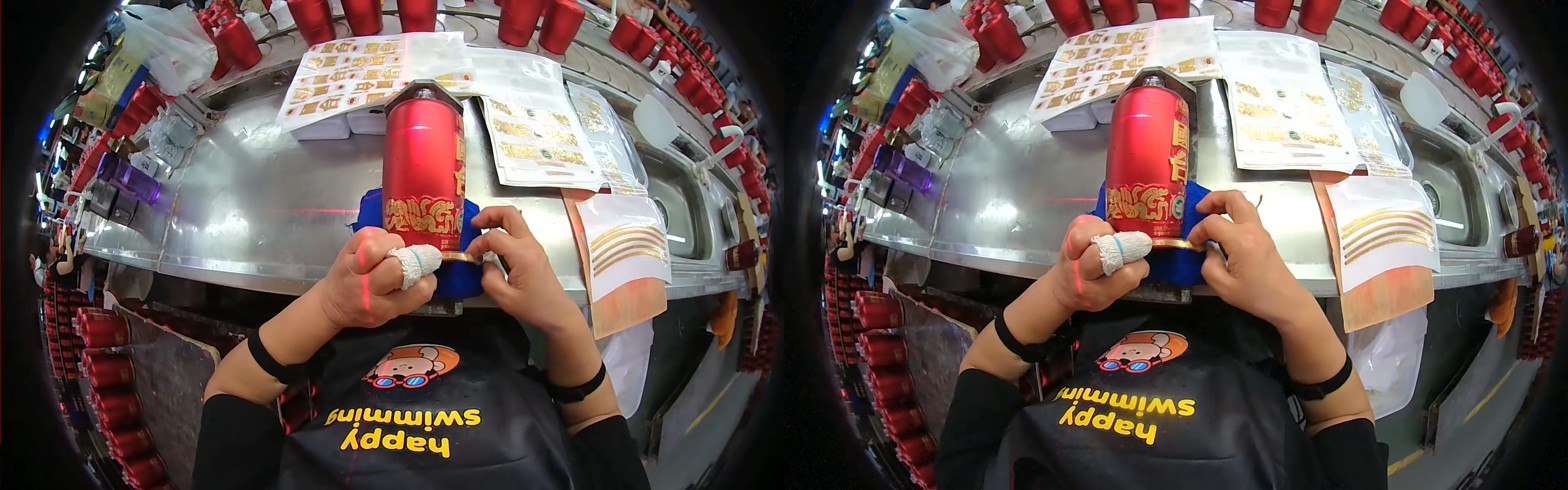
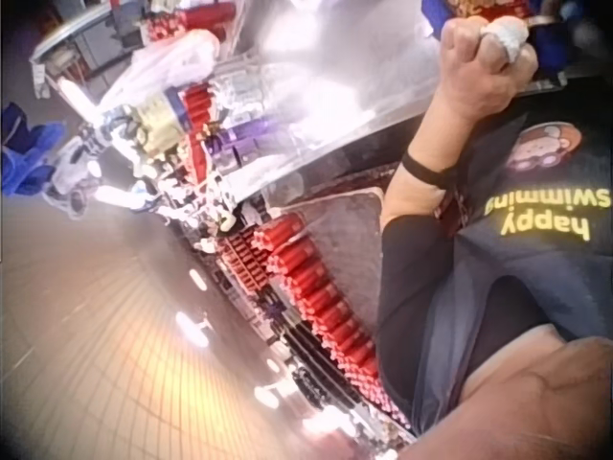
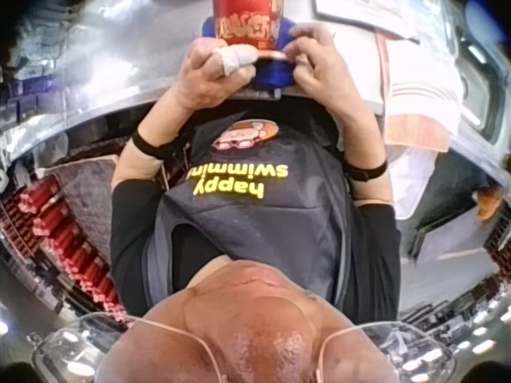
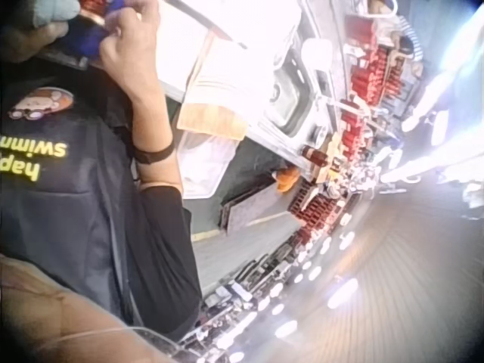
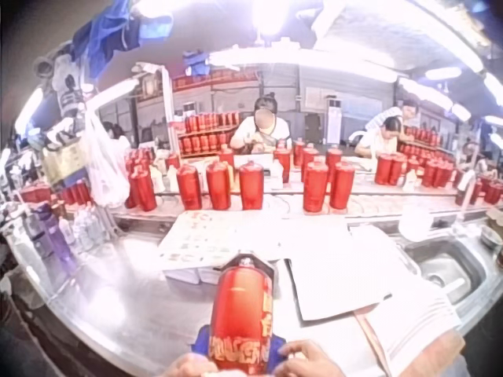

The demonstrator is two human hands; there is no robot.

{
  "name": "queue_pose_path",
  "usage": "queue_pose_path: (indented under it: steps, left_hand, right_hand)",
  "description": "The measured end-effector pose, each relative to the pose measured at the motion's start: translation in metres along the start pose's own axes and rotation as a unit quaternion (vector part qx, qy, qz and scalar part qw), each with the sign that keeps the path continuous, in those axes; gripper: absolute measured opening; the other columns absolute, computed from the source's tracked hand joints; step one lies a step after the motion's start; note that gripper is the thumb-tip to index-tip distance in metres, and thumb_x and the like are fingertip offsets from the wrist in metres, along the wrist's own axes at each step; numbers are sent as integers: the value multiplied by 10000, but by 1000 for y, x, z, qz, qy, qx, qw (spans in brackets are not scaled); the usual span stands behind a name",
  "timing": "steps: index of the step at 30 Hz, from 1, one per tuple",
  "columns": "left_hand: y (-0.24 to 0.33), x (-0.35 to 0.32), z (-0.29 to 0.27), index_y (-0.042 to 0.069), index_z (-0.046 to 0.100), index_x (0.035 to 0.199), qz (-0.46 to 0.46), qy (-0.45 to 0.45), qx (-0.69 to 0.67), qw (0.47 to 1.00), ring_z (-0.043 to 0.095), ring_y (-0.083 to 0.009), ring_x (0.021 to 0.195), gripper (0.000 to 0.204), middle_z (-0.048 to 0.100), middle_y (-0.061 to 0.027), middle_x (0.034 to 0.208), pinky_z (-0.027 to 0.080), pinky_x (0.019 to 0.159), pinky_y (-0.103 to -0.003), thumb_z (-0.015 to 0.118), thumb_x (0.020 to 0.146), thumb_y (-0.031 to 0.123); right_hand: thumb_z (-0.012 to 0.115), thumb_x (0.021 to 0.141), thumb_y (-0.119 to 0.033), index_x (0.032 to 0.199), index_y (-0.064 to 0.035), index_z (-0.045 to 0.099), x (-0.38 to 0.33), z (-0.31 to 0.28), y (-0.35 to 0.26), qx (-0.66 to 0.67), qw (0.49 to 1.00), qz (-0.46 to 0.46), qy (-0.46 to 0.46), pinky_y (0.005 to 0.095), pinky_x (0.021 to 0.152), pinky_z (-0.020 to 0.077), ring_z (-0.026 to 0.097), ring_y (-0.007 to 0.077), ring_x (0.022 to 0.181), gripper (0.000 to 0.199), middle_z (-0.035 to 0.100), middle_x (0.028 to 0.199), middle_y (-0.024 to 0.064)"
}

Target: Applying decorative labels and gold trim to red cylindrical containers on a production line.

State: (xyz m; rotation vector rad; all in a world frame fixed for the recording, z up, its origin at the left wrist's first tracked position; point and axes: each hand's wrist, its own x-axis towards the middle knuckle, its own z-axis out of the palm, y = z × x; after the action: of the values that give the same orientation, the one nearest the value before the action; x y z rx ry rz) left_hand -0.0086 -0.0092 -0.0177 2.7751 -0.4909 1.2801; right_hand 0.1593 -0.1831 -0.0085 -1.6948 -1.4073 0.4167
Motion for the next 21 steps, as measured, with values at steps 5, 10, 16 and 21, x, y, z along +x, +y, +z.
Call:
queue_pose_path:
  steps: [5,10,16,21]
  left_hand:
    - [-1,-2,-1,190,665,813,-4,-5,-9,1000,506,-195,925,278,564,31,1027,473,726,-313,747,559,114]
    - [-3,-3,-1,144,642,756,6,-4,-33,999,492,-211,930,229,570,17,1140,457,665,-323,737,568,55]
    - [-6,2,-1,144,652,768,32,0,-39,999,490,-201,920,246,574,25,1160,448,646,-320,737,558,48]
    - [-6,0,1,141,651,767,55,-12,-3,998,499,-201,877,256,578,10,1141,436,616,-322,731,551,29]
  right_hand:
    - [705,759,-68,839,-34,586,3,-12,-10,102,990,73,-63,345,923,426,516,272,1083,148,503,1128,130]
    - [751,800,-149,797,-54,569,5,-16,-6,163,983,51,-72,305,929,393,492,204,1067,205,489,1104,91]
    - [718,853,-153,801,-47,579,5,-19,0,200,974,68,-88,300,920,394,487,191,1057,183,489,1087,82]
    - [688,900,-174,819,-43,585,5,-17,3,222,967,85,-93,265,829,411,480,135,973,186,479,1094,59]
